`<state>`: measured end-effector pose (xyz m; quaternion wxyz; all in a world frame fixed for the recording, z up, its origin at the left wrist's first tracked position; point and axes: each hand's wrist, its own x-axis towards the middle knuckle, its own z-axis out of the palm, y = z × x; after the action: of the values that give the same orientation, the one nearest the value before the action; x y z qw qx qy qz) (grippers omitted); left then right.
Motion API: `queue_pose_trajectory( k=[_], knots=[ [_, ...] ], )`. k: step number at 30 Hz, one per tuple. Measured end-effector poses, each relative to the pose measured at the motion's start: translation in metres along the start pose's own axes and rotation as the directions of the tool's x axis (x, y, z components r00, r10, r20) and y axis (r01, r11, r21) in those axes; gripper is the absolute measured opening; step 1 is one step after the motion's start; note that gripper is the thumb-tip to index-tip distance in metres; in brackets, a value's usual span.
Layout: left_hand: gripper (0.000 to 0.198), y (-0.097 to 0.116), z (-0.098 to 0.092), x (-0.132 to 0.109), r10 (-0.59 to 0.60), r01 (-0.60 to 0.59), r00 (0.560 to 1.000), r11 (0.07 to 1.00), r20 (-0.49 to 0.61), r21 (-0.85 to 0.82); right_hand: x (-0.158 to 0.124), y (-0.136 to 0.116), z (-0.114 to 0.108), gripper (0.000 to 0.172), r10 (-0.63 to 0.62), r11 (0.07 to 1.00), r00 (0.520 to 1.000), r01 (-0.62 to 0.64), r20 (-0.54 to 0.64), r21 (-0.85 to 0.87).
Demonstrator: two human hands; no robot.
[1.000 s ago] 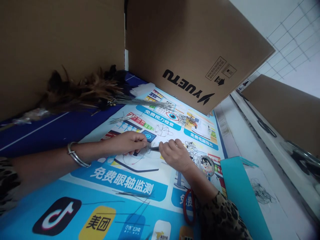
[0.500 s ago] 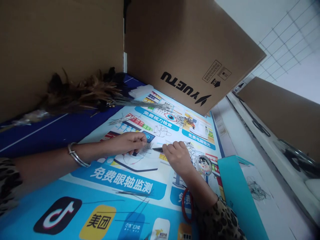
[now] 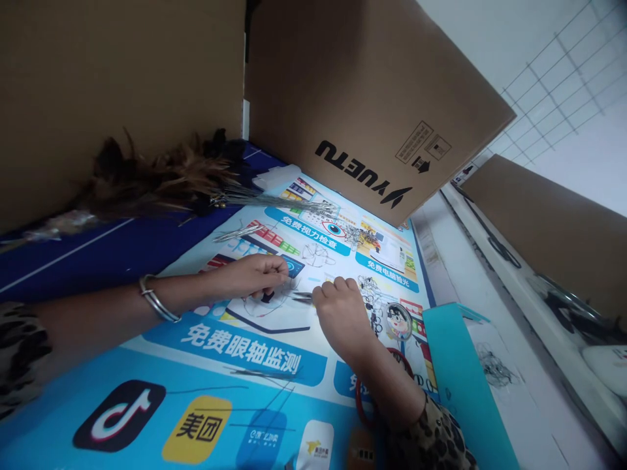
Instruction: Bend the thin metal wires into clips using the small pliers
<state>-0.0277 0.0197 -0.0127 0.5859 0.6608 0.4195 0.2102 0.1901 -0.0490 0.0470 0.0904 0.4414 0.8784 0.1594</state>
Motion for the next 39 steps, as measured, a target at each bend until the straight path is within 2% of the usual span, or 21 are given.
queue_pose_trajectory(
  k=[5,10,18,25,30,35,39],
  knots=[
    [0.025,-0.002,0.000,0.000,0.034,-0.034,0.999,0.999,0.005,0.009,0.001,-0.001,0.001,0.007,0.033,0.999,0.996,-0.036,0.083,0.025],
    [0.023,-0.001,-0.001,0.000,0.053,-0.053,0.998,0.998,0.020,0.015,-0.002,0.000,0.007,0.010,0.076,0.996,0.994,-0.079,0.078,0.037],
    [0.033,0.002,0.004,-0.002,0.072,-0.072,0.997,0.997,-0.008,0.009,-0.008,0.004,0.024,0.015,0.241,0.962,0.967,-0.226,-0.082,0.151],
    [0.027,-0.001,0.015,-0.004,0.140,-0.142,0.990,0.980,-0.027,-0.139,-0.009,0.002,0.030,0.015,0.251,0.946,0.953,-0.203,-0.173,0.254],
    [0.027,0.004,0.018,-0.008,0.145,-0.151,0.988,0.979,-0.054,-0.136,-0.008,0.000,0.034,0.016,0.242,0.947,0.949,-0.185,-0.204,0.263],
    [0.025,0.004,0.015,-0.008,0.125,-0.136,0.989,0.979,-0.078,-0.155,-0.008,0.005,0.038,0.016,0.236,0.930,0.953,-0.164,-0.190,0.329],
    [0.024,-0.002,0.013,-0.006,0.134,-0.136,0.990,0.989,-0.038,-0.060,-0.007,0.016,0.038,0.014,0.311,0.846,0.946,-0.234,-0.088,0.480]
  ],
)
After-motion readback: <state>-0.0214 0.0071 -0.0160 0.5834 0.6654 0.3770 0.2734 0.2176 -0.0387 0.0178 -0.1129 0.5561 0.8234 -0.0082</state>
